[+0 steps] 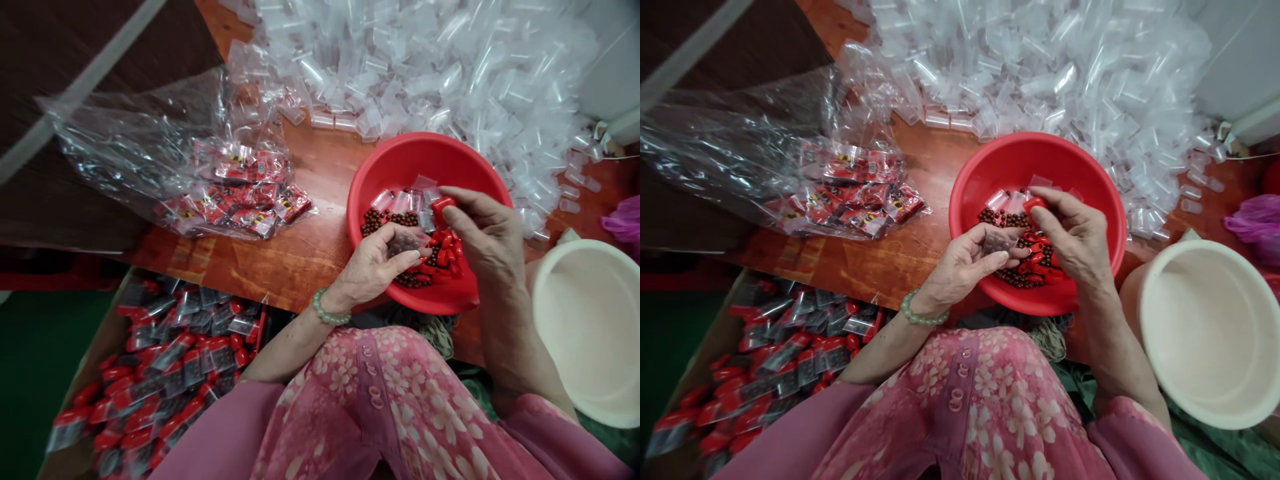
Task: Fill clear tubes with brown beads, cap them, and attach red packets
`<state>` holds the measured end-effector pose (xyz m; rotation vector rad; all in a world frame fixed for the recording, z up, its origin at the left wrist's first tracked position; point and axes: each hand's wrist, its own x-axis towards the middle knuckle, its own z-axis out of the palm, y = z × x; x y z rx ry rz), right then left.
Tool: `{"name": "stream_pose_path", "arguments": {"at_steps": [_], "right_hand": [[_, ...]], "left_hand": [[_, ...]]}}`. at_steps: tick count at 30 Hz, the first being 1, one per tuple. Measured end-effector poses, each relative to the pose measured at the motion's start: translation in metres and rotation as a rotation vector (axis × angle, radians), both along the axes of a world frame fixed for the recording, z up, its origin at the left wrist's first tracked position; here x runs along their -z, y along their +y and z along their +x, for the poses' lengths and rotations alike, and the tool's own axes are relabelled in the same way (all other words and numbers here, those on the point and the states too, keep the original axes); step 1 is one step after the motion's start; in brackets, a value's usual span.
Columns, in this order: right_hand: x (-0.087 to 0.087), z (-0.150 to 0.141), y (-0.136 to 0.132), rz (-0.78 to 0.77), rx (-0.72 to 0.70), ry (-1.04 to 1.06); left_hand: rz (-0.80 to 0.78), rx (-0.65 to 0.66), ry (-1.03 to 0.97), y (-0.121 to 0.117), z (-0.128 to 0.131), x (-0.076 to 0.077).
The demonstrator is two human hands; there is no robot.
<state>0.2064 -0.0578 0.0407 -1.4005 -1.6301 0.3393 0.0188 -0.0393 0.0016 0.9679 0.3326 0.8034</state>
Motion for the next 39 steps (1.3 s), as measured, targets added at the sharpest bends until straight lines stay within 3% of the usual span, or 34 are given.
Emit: {"name": "stream_pose_path", "arguments": {"at_steps": [4, 9, 17, 22, 27, 39], "right_hand": [[-0.005, -0.014, -0.008, 0.074, -0.006, 0.137], [-0.006, -0.028, -0.021, 0.066, 0.001, 0.022], [-0.012, -0.020, -0.025, 0.081, -0.033, -0.162], [-0.014, -0.012, -0.029, 0.005, -0.034, -0.121], [-0.015, -0.010, -0.032, -0.029, 0.000, -0.141], [-0.022, -0.004, -0.030, -0.089, -0.115, -0.191]], "left_hand": [[-0.031, 0.024, -0.005, 0.000, 0.000, 0.000], [0.007, -0.026, 0.020, 0.000, 0.003, 0.000], [0.074, 0.007, 0.126, 0.000, 0.004, -0.002], [0.238, -0.023, 0.247, 0.001, 0.004, 0.000], [0.288, -0.011, 0.294, 0.002, 0.004, 0.001], [0.413, 0.007, 0.428, 0.000, 0.002, -0.005]]}}
